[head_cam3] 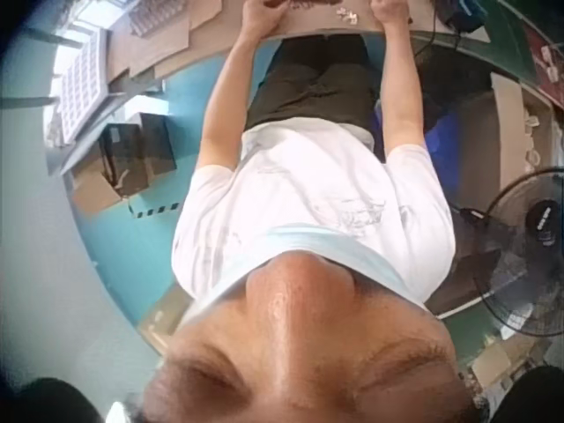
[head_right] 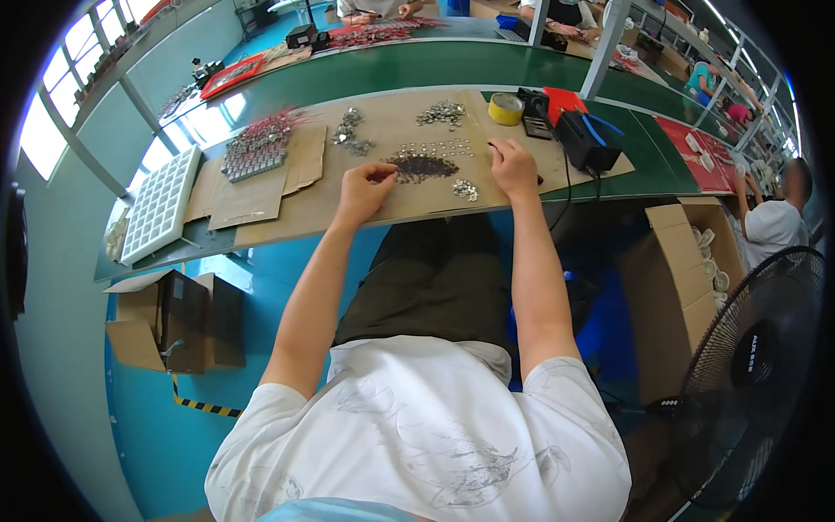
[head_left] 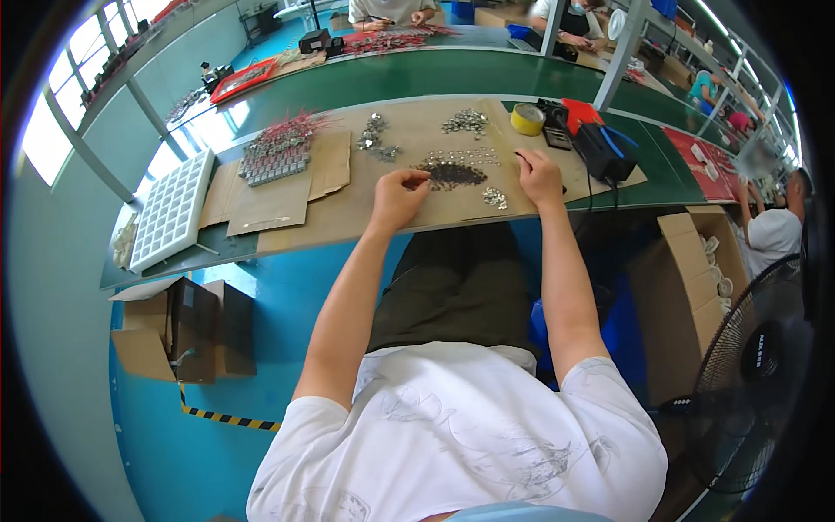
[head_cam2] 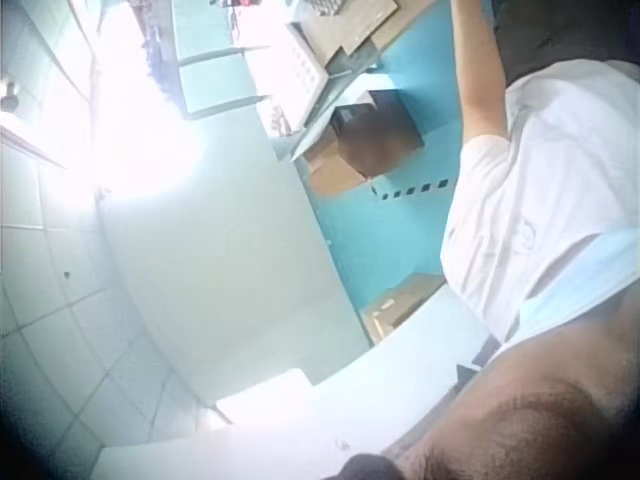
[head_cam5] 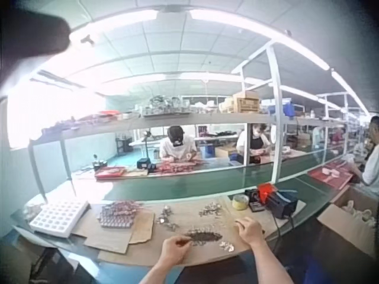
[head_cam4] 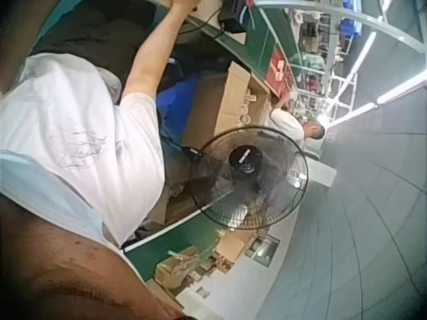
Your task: Assembling small metal components onto a plastic sheet at an electronics factory workstation.
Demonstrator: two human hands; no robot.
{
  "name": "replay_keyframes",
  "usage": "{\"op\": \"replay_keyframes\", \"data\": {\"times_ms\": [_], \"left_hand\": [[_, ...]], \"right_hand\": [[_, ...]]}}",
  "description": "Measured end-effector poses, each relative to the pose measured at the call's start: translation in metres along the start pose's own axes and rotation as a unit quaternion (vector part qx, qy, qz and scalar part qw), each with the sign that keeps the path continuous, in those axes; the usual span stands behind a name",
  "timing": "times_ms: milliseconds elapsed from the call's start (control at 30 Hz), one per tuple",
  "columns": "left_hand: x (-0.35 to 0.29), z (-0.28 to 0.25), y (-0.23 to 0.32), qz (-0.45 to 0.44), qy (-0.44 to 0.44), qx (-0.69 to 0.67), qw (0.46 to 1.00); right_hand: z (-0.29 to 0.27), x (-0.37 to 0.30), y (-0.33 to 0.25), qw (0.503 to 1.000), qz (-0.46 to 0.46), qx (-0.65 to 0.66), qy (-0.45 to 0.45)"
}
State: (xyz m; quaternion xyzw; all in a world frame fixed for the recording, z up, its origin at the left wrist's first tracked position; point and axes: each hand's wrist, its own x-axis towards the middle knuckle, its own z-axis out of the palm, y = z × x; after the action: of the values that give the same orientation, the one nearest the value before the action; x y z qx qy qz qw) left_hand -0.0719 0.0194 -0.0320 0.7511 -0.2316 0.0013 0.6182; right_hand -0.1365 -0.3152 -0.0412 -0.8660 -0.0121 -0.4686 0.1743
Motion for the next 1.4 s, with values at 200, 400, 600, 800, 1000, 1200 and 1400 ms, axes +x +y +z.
{"op": "replay_keyframes", "data": {"times_ms": [200, 400, 600, 800, 1000, 1200, 1400], "left_hand": [[-0.003, -0.003, 0.0, 0.008, 0.02, 0.012, 1.0], [-0.015, -0.002, 0.003, -0.034, 0.033, 0.005, 0.999], [-0.018, -0.006, 0.008, -0.026, 0.03, 0.022, 0.999], [-0.011, 0.0, 0.013, -0.051, 0.03, 0.058, 0.997], [-0.012, 0.005, 0.012, -0.006, 0.098, 0.087, 0.991], [-0.009, 0.008, 0.018, -0.003, 0.079, 0.085, 0.993], [-0.013, 0.009, 0.022, 0.006, 0.061, 0.09, 0.994]], "right_hand": [[-0.001, 0.001, 0.0, 1.0, -0.012, -0.008, -0.015], [-0.01, -0.011, -0.01, 0.999, -0.028, -0.014, -0.029], [-0.01, -0.012, -0.017, 0.999, -0.001, 0.002, -0.038], [-0.015, -0.006, -0.022, 0.998, 0.009, 0.024, -0.065], [-0.02, -0.002, -0.031, 0.996, 0.001, 0.016, -0.093], [-0.023, 0.0, -0.034, 0.996, -0.008, 0.027, -0.085], [-0.018, 0.003, -0.039, 0.997, 0.01, 0.015, -0.075]]}}
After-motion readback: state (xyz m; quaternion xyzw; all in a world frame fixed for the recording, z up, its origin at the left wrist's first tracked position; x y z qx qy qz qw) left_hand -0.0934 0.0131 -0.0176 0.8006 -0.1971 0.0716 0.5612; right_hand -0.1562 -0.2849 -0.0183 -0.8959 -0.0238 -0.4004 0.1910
